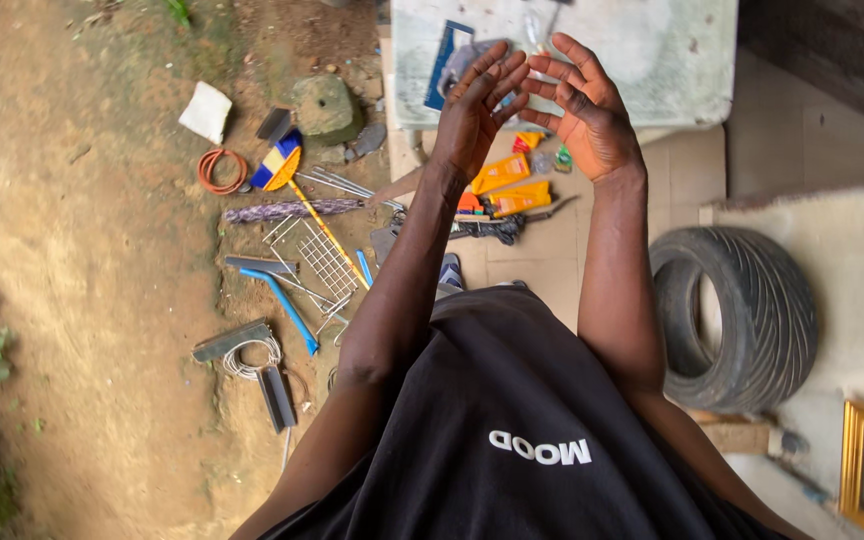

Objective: The person cleans metal rods and a PVC pipe with a cloth and assembles them into an antenna structure.

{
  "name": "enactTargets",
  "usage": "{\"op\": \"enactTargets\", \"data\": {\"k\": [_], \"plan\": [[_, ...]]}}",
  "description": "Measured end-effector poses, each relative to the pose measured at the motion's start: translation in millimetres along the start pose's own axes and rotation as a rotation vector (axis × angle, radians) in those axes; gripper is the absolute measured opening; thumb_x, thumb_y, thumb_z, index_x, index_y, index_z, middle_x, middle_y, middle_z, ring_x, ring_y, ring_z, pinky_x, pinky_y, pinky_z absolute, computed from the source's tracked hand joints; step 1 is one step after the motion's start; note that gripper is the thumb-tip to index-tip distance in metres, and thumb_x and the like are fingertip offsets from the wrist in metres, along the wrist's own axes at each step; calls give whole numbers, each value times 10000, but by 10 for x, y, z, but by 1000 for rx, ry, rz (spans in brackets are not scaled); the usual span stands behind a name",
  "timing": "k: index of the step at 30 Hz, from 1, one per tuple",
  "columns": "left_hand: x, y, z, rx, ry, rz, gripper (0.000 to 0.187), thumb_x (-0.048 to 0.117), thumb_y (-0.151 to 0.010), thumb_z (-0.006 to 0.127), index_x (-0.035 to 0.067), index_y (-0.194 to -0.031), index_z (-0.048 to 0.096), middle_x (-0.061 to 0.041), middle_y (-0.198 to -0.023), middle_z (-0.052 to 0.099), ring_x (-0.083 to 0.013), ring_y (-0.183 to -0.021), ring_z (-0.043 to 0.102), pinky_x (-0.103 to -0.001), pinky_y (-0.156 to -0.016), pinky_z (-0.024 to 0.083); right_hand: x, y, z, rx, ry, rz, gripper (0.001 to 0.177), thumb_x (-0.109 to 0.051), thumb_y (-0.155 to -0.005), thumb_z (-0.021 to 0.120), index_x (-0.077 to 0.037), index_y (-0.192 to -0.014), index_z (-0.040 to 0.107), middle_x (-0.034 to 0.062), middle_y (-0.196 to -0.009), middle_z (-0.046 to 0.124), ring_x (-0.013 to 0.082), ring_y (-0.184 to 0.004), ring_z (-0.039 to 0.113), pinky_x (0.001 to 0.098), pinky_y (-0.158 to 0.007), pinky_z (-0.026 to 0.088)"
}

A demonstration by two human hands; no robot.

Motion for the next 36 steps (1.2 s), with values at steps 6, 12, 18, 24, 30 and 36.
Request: {"op": "enactTargets", "data": {"k": [6, 12, 18, 24, 30, 36], "plan": [[443, 245, -457, 122, 26, 133, 470, 196, -1106, 521, 36, -1541, 441, -180, -1500, 568, -255, -1350, 597, -409, -1089, 555, 303, -403, 434, -173, -44, 88, 839, -318, -1005, 810, -87, -1650, 326, 152, -1587, 467, 266, -1416, 518, 498, -1164, 502], [583, 563, -772, 225, 36, 268, 478, 202, -1103, 534, 45, -1542, 431, -179, -1502, 563, -260, -1363, 591, -421, -1113, 553, 635, -605, 670, -300, -70, 231, 822, -311, -983, 808, -105, -1628, 341, 142, -1562, 483, 264, -1409, 539, 487, -1154, 509], [587, 871, -926, 329, 49, 386, 488, 216, -1096, 551, 52, -1543, 441, -188, -1513, 549, -271, -1369, 587, -431, -1111, 554, 799, -637, 828, -439, -52, 306, 798, -302, -1004, 804, -125, -1635, 350, 137, -1570, 489, 247, -1414, 530, 485, -1170, 513], [548, 1183, -1009, 444, 28, 468, 512, 227, -1080, 586, 70, -1545, 441, -187, -1519, 544, -277, -1362, 591, -417, -1102, 565, 971, -562, 953, -537, -74, 395, 804, -291, -985, 812, -117, -1620, 351, 132, -1557, 494, 253, -1394, 543, 472, -1147, 519], [508, 1590, -1103, 563, 55, 548, 526, 232, -1058, 601, 59, -1531, 449, -187, -1498, 554, -267, -1345, 597, -430, -1088, 571, 1198, -476, 1171, -613, -99, 482, 800, -275, -980, 819, -101, -1615, 365, 148, -1542, 500, 253, -1370, 558, 472, -1135, 527], [617, 2195, -1276, 677, 100, 684, 536, 235, -1057, 617, 47, -1533, 458, -174, -1501, 558, -255, -1353, 589, -416, -1091, 548, 1543, -339, 1667, -729, -105, 595, 776, -239, -980, 803, -98, -1600, 358, 153, -1527, 522, 276, -1386, 568, 488, -1122, 537]]}}
Point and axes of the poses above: each hand's wrist, its own y-axis away from the middle knuckle, its own z-axis out of the palm, x = y × z, the point moved 10 cm from there along -y, towards the middle knuckle
